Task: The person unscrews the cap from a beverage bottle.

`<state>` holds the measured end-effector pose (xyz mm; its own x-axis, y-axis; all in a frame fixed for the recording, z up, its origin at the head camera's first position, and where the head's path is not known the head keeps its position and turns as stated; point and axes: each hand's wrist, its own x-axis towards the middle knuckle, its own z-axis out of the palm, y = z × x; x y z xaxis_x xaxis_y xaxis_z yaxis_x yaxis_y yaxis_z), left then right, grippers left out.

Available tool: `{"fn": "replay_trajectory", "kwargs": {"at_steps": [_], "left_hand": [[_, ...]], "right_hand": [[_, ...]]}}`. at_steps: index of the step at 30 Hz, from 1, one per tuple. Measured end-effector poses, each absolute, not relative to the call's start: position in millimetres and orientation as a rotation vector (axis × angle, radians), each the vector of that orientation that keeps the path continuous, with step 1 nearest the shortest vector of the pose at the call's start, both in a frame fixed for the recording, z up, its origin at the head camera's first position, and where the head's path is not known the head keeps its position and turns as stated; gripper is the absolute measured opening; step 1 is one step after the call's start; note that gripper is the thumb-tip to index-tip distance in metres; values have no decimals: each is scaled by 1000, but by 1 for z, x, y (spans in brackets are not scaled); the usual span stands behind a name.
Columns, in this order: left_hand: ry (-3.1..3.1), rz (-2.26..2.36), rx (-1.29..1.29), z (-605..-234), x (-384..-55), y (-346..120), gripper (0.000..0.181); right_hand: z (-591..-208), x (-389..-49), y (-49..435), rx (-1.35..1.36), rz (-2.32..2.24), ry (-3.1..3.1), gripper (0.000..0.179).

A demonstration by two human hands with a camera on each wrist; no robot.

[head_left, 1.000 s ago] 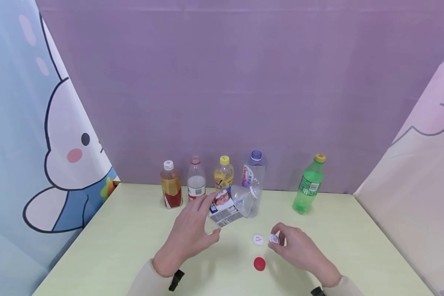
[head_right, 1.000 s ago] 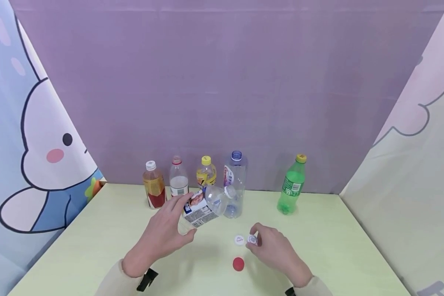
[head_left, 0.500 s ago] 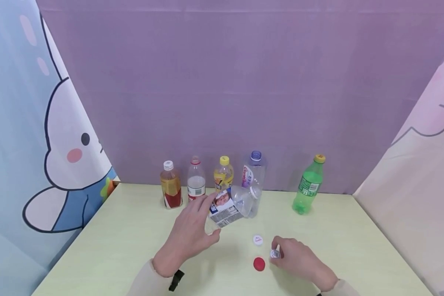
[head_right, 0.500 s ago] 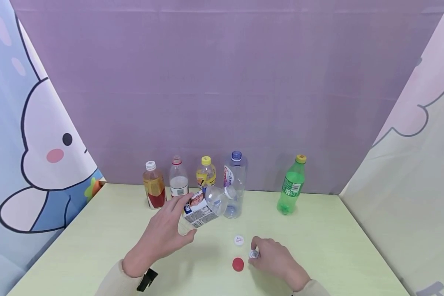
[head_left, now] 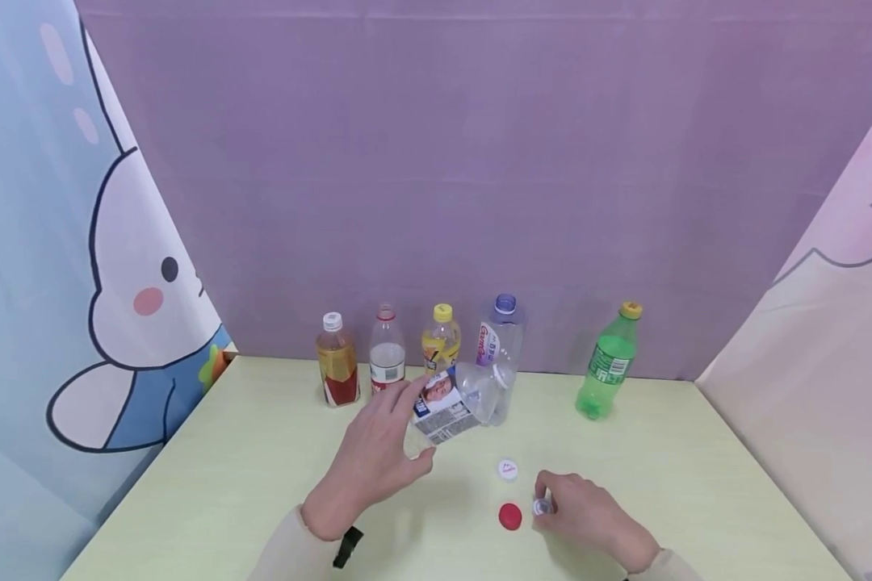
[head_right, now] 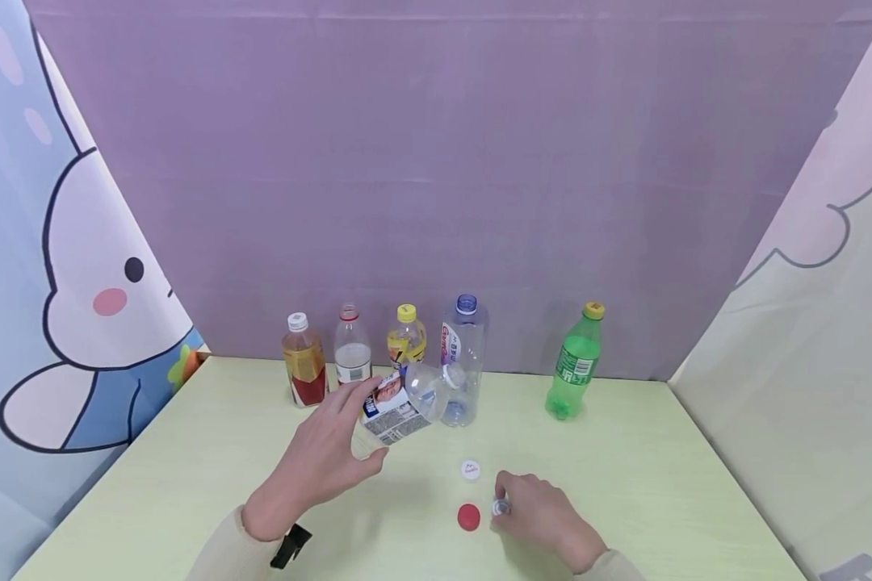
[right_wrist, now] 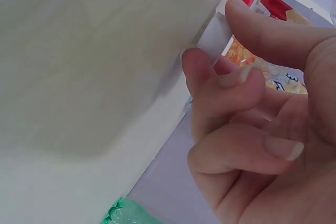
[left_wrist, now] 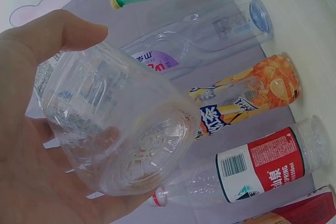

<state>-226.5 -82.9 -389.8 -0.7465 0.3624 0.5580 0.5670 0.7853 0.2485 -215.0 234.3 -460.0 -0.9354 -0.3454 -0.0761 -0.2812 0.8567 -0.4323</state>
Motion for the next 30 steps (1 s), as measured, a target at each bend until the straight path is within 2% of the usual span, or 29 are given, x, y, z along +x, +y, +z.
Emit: {"fn": "replay_trajectory", "kwargs": {"at_steps": [8,13,20,30], "left_hand": [[-2475,-565,-701,-390,-227,-84,90],[-2451,-599,-721,-391,-228,-83,90],[-2473,-619,-719,-391,-227,-80,92],[-2453,-771,-748,-392,-221,-71,94]], "right_hand": [[-453,-214,233,-466,-633,2882,25],[-428,-217,233,-424,-670,2953,28],[-395,-216,227,-592,-885,2962,29],[-379,-218,204,-703,-1514,2705,57]]}}
